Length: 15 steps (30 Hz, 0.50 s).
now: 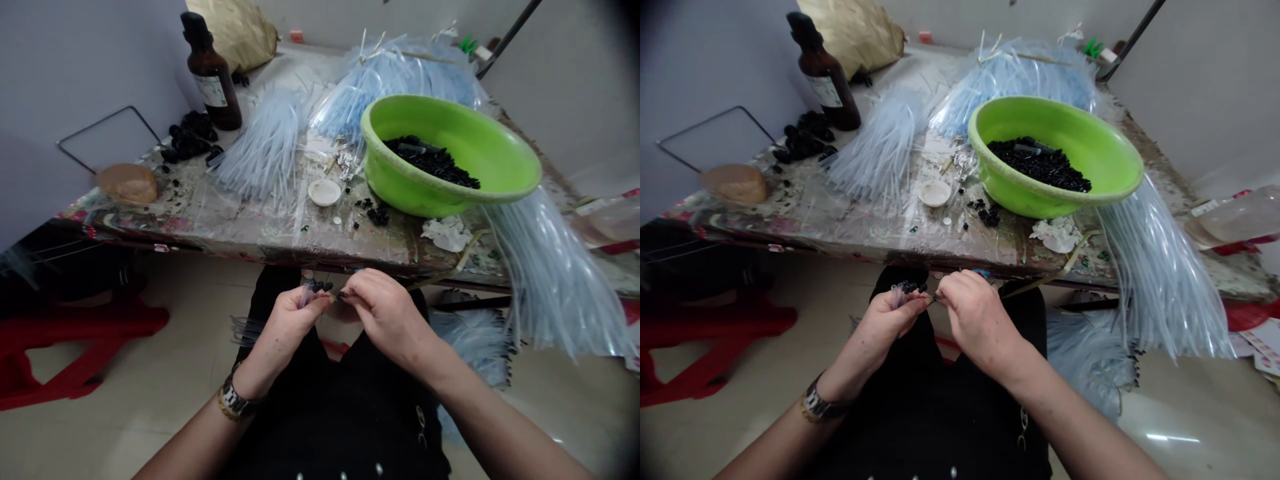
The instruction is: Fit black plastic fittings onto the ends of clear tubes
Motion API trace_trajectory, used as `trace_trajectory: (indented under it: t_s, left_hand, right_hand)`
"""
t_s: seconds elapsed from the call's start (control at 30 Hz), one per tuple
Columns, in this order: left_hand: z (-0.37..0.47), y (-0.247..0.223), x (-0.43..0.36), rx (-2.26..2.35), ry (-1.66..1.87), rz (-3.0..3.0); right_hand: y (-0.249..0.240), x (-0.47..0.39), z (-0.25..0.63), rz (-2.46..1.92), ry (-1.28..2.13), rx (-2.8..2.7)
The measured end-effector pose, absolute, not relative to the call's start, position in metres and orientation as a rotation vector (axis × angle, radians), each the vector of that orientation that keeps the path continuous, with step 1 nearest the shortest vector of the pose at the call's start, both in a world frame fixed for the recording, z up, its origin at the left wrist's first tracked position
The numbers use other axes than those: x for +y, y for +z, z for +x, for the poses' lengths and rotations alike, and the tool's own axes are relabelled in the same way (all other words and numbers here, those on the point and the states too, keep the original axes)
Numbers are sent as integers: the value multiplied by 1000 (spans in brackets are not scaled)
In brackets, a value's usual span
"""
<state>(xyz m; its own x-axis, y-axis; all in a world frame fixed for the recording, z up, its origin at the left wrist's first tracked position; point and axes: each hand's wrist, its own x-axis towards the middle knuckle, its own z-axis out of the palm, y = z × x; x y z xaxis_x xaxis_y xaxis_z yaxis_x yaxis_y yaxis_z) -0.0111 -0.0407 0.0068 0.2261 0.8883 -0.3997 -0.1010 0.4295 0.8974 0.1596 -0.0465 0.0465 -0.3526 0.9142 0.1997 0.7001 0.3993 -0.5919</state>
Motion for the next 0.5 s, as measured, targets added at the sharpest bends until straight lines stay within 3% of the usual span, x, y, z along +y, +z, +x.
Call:
trace_trajectory:
  t_s: [0.13,0.37,0.5]
  left_hand:
    - [-11,7,-43,1116,806,866]
    - [-12,5,-38,1128,800,864]
    - [-15,2,-37,1112,772,874]
  right_hand:
    - [40,-48,159,-1396,632,-2086]
    - [29,-45,164,-1420,1083,-1683]
    - [31,-43,172,-1381,1108,-1636]
